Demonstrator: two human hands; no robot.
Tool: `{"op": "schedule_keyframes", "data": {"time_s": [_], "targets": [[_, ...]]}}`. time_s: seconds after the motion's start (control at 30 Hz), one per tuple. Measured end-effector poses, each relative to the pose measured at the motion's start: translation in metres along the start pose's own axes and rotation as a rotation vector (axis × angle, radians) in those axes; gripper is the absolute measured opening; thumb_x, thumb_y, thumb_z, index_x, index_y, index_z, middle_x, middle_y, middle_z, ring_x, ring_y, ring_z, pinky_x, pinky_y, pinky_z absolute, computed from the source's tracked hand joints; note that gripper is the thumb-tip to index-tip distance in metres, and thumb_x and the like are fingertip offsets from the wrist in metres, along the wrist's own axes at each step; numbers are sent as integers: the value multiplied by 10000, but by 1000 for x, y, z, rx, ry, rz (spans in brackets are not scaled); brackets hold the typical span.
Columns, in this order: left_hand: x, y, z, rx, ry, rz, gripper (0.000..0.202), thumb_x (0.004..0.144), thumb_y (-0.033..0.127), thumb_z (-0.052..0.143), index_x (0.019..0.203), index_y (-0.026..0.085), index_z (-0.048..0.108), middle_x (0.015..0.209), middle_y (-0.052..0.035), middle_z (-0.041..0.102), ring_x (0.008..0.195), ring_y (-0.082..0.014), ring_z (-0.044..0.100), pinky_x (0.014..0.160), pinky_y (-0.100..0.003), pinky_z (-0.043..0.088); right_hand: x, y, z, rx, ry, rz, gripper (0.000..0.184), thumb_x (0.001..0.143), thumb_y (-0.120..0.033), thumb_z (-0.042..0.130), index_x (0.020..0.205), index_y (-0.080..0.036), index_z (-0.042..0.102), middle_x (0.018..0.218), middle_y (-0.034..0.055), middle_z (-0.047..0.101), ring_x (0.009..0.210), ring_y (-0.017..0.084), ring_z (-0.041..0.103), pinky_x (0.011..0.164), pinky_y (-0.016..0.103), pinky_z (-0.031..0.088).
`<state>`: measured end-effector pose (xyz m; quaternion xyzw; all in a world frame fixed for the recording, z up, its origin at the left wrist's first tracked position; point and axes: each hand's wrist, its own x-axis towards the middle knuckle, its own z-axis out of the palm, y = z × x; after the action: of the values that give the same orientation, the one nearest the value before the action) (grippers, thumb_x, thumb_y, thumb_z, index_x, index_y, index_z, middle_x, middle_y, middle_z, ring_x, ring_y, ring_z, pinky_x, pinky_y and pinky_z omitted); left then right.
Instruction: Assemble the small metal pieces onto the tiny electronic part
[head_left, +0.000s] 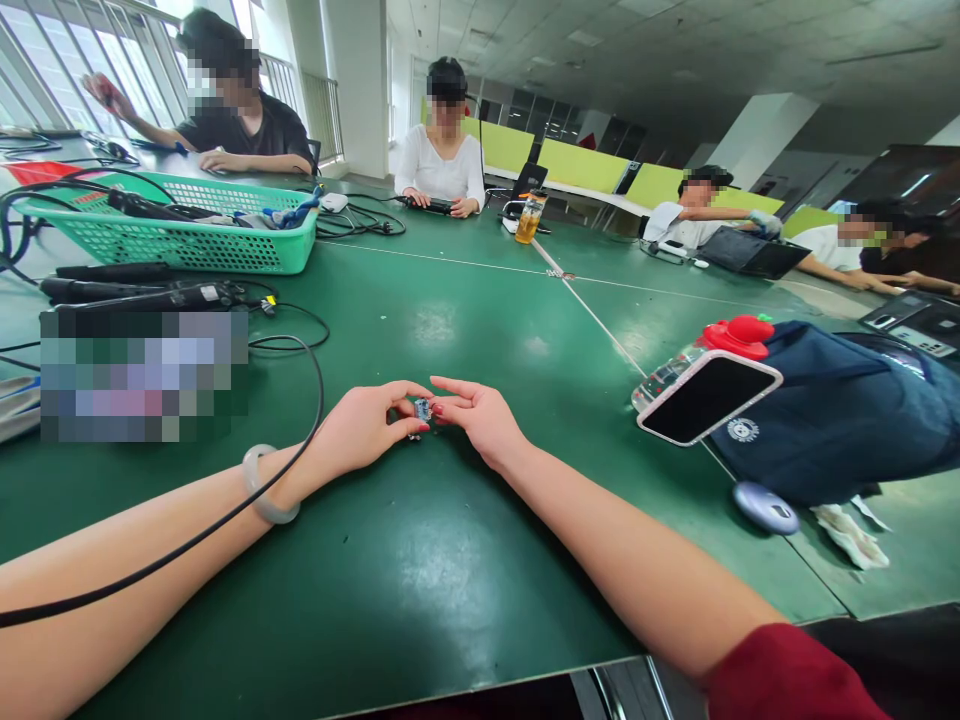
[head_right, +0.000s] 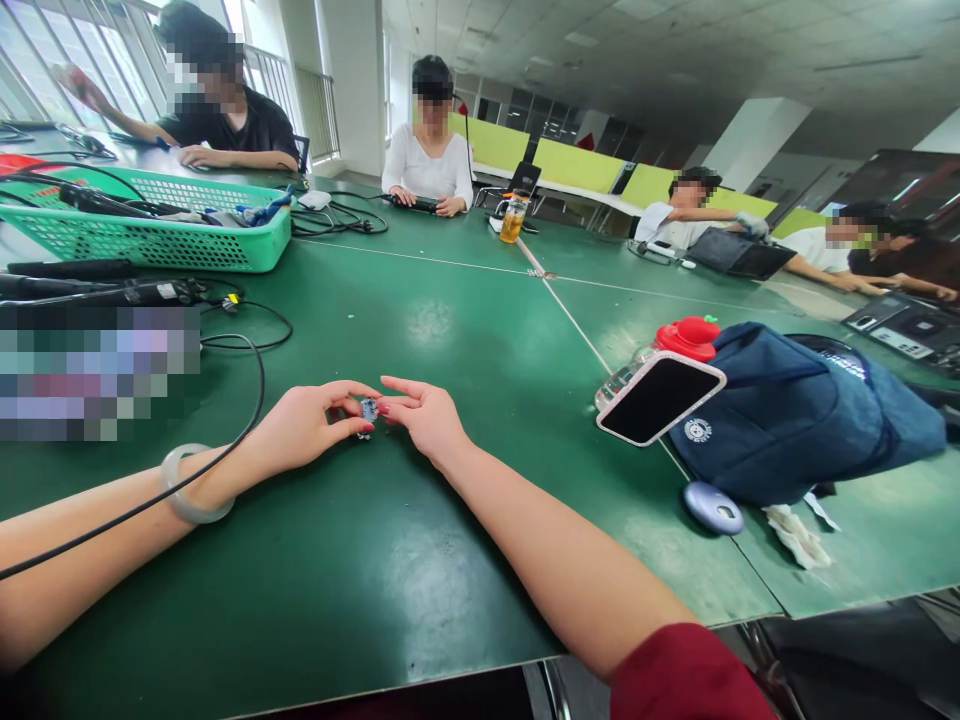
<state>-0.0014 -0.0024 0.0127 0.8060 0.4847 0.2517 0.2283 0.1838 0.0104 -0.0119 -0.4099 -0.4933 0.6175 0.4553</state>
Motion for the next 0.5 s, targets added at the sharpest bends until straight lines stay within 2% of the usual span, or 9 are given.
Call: {"op": "schedule_keyframes", "data": {"time_s": [0.3,0.5], "targets": [[0,1,0,0,-20,-14,304,794,391,612,1063,248,617,836,25,739,789,-189,671,744,-286,460,0,3,6,-98,30,-43,506,669,-224,749,1164,-196,651,818,9,754,729,151,690,831,369,556],[0,1,0,30,-26,-4,365,798,406,600,1131,257,589,860,19,735,776,-191,665,718,-285,452,-2,1,7,-126,35,-83,477,702,-234,720,1170,-190,640,814,13,752,740,159,692,831,364,551]]}}
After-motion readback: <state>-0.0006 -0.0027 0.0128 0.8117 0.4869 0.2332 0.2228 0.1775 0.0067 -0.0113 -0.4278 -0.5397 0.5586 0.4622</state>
